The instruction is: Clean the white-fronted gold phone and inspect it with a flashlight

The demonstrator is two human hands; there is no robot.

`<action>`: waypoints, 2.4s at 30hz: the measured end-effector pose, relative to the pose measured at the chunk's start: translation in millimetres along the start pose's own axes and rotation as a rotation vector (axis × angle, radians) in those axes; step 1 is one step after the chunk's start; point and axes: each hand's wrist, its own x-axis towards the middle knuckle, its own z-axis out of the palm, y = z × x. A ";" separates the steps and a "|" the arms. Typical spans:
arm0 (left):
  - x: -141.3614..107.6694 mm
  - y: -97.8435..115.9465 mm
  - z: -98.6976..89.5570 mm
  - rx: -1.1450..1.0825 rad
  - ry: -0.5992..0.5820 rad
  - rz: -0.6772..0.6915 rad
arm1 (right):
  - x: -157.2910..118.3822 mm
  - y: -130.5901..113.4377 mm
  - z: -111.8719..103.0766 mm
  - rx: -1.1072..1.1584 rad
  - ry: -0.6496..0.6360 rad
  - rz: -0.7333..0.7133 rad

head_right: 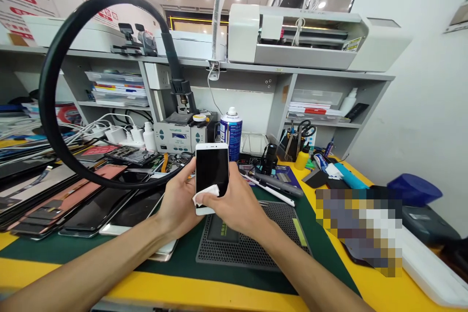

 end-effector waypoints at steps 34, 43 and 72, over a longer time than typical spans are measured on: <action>-1.7 -5.4 0.8 -0.022 0.054 0.044 | 1.8 7.4 6.2 -0.063 0.100 0.003; -1.9 -0.4 1.8 -0.047 -0.028 -0.006 | 7.4 -4.7 -16.9 0.083 -0.082 -0.012; -3.9 -11.1 -1.6 0.037 -0.063 0.034 | 4.0 0.7 2.6 0.052 0.151 -0.017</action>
